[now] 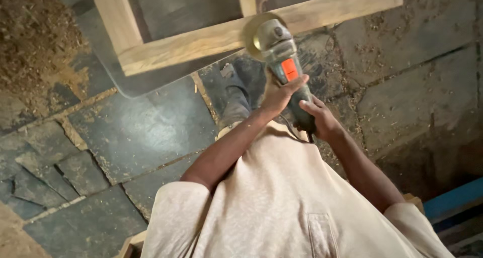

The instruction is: The person uses an angle grinder with a sanding disc to smooth the surface of a rectangular wooden frame. They systematically move the tool along the edges and flat surfaces of the frame, occasionally pausing to wipe away dust with their hand.

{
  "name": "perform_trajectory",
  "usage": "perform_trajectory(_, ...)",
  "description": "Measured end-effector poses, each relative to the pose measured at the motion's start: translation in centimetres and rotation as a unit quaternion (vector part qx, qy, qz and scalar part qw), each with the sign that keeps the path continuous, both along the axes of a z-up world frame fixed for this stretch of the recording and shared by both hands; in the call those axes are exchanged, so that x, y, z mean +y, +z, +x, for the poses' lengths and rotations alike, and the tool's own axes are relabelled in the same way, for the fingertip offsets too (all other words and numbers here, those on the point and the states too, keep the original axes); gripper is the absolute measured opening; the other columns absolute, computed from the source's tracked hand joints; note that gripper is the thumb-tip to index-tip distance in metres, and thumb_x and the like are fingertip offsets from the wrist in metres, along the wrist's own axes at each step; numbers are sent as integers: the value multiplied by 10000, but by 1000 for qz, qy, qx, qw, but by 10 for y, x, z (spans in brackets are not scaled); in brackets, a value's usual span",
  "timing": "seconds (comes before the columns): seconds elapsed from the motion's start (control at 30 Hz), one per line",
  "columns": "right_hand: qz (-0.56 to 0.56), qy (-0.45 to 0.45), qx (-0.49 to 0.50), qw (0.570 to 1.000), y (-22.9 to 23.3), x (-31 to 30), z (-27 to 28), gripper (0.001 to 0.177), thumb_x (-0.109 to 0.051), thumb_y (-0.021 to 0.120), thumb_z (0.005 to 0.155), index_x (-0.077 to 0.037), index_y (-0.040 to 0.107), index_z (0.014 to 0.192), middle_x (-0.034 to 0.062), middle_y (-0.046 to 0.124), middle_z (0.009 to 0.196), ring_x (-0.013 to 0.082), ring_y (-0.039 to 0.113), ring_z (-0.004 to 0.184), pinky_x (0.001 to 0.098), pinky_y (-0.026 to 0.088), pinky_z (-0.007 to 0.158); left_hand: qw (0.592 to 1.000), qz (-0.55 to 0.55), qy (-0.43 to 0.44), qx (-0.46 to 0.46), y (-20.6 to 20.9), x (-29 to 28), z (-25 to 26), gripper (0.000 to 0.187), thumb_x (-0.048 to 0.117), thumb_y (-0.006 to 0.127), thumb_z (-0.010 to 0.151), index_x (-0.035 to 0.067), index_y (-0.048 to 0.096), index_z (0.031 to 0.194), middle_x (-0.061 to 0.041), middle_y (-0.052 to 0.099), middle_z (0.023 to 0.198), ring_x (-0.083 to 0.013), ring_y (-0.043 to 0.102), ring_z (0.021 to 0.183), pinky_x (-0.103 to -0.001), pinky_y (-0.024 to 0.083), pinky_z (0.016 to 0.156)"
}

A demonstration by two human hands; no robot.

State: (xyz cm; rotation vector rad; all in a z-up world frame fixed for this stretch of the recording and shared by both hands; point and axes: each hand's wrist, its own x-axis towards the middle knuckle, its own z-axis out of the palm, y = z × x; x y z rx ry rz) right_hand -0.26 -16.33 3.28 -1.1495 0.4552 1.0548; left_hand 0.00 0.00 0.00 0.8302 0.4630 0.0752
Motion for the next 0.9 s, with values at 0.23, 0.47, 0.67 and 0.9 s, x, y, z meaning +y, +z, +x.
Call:
perform_trajectory(0.23, 1, -67, -24, 997, -12, -52, 17, 611, -390, 702, 918, -66, 497, 1394, 150, 652, 1042, 247, 666, 764, 381, 575, 615, 992, 25, -85, -88, -13, -46, 48, 685, 120, 882, 864, -42, 408, 1332, -154, 576, 1086, -225, 665, 954, -369, 644, 824)
perform_trajectory(0.47, -13, -158, -19, 987, -19, -79, 35, 627, -418, 725, 887, -79, 513, 1370, 126, 664, 1058, 246, 675, 765, 381, 574, 610, 990, -15, -133, -44, -12, -87, 97, 803, 163, 878, 782, 58, 352, 1380, -42, 583, 1102, -137, 643, 920, -312, 599, 783)
perform_trajectory(0.67, 2, -238, -31, 971, -24, -93, 57, 627, -465, 737, 881, -89, 520, 1334, 112, 656, 1023, 242, 657, 724, 385, 552, 567, 956, 55, -285, -34, -18, -110, 146, 657, 203, 881, 826, -11, 502, 1317, -94, 636, 1083, -159, 658, 895, -326, 598, 774)
perform_trajectory(0.9, 10, -298, -73, 952, -24, -122, 95, 573, -482, 704, 936, -104, 560, 1342, 123, 668, 1023, 231, 671, 790, 370, 561, 639, 943, 98, -314, -51, -22, -165, 212, 854, 295, 917, 704, 18, 417, 1339, -69, 608, 1124, -165, 644, 970, -322, 588, 822)
